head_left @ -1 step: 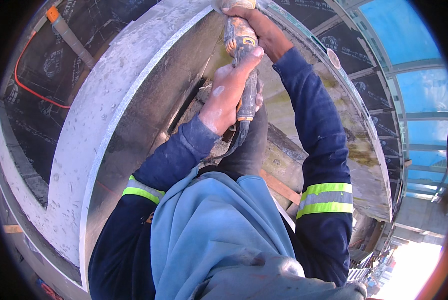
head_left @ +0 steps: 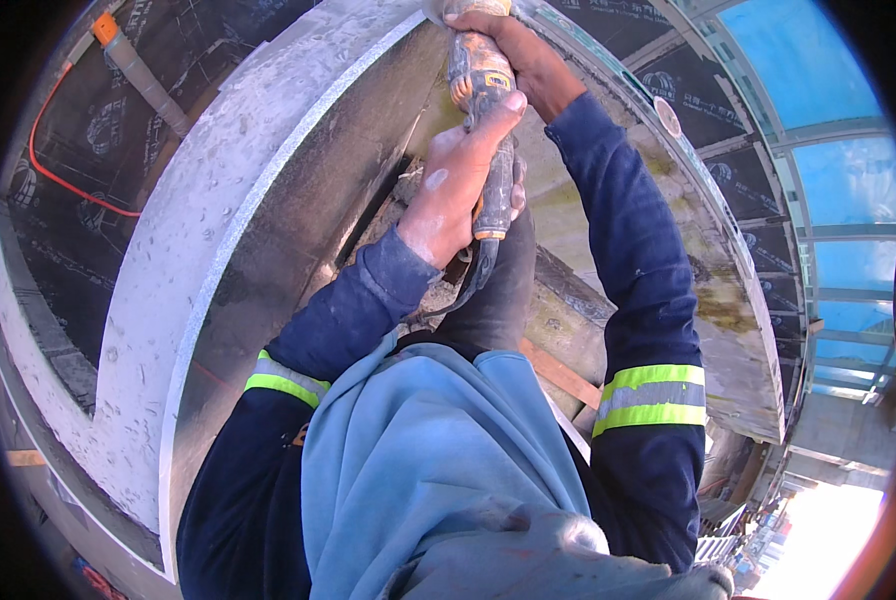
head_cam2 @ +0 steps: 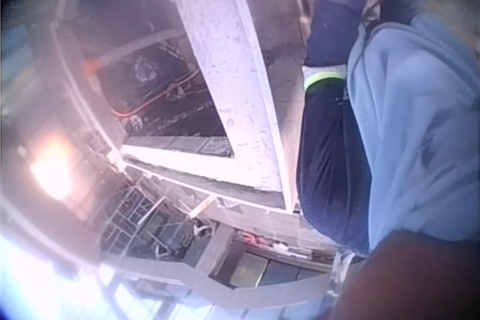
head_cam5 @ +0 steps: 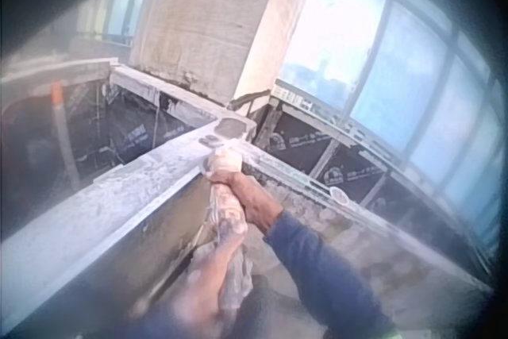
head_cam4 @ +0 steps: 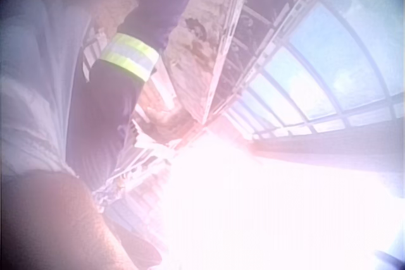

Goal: The person uses an angle grinder to smooth the edge of a large curved concrete slab. They hold the tool with both hands and move it along the perimeter, generating dust as they work.

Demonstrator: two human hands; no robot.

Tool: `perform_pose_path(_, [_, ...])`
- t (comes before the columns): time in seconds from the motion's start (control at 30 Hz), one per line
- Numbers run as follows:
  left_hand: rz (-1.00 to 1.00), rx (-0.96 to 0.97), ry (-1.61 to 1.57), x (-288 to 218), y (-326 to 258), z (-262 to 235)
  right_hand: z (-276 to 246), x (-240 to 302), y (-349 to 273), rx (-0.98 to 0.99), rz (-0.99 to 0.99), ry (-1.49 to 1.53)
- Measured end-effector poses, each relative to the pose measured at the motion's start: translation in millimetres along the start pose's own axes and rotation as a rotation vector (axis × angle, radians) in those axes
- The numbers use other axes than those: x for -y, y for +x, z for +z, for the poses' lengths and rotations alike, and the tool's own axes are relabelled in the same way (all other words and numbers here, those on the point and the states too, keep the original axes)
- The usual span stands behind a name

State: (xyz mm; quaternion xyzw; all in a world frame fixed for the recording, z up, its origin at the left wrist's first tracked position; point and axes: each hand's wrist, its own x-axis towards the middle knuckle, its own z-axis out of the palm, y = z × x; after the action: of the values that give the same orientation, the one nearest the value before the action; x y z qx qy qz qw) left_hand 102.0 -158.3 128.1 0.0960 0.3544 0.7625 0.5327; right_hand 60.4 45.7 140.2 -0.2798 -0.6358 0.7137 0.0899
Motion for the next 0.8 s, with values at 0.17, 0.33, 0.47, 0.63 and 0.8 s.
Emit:
perform_pose_path(0.17, [-0.030,-0.014,0.005,-2.4,0.7,-0.4,-0.5,-2.8,2.3,0.010,-0.016,0.005])
perform_pose_path(0.33, [-0.019,0.013,-0.007,7.0,0.3,-4.8,1.7,-3.3,-6.7,0.011,-0.029,0.021])
perform_pose_path(0.47, [-0.018,-0.011,0.011,-1.2,3.6,-0.1,2.4,0.9,1.0,0.038,0.017,0.063])
perform_pose_path(0.63, [-0.010,0.019,-0.052,-1.7,2.0,-2.0,4.2,-0.1,3.5,0.034,0.024,0.071])
perform_pose_path(0.8, [-0.027,-0.001,-0.029,5.8,-2.7,-4.2,3.2,-3.2,-10.5,0.016,-0.043,0.000])
